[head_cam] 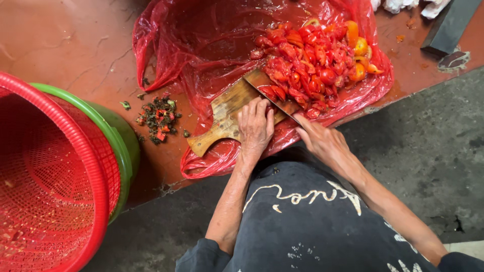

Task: The person repeatedly picks whole tomatoes from a red plastic bag and dices them on a wooden cutting board using a knife. The diced tomatoes accumulate on the board and in the bag as the person continues the task.

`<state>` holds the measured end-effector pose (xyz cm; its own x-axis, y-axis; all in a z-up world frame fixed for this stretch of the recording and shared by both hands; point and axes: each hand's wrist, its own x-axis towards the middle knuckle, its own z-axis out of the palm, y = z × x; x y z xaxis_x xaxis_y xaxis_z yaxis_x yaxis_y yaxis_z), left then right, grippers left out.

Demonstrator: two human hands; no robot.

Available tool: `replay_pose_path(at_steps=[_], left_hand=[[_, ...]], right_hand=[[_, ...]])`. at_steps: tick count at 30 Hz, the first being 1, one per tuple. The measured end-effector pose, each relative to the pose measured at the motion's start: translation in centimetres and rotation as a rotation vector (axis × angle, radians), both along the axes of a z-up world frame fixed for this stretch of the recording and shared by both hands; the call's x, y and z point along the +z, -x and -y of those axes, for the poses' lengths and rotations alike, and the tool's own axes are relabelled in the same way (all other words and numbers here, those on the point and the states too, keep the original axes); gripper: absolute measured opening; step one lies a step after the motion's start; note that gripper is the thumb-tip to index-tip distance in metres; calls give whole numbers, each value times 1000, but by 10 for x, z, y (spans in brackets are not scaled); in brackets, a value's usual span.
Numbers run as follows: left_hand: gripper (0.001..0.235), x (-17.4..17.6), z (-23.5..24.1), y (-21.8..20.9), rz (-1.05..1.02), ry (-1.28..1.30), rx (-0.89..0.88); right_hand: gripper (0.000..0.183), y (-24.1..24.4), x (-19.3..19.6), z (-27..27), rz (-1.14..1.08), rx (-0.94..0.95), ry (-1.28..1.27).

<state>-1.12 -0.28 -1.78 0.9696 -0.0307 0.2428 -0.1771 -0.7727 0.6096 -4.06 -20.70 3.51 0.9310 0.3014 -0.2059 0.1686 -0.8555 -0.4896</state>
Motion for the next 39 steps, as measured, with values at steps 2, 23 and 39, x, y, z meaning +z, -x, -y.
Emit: replay_pose_path(at_steps=[2,23,39], left_hand=[[32,4,0,4,31,20,-21],[29,1,-3,8,45,17,29],[25,-9,-2,10,39,34,69]], right_hand=[[43,-8,-5,0,5,7,-53],[45,-15,-5,-8,13,52,-11],[44,24,21,9,-97,35,-108]])
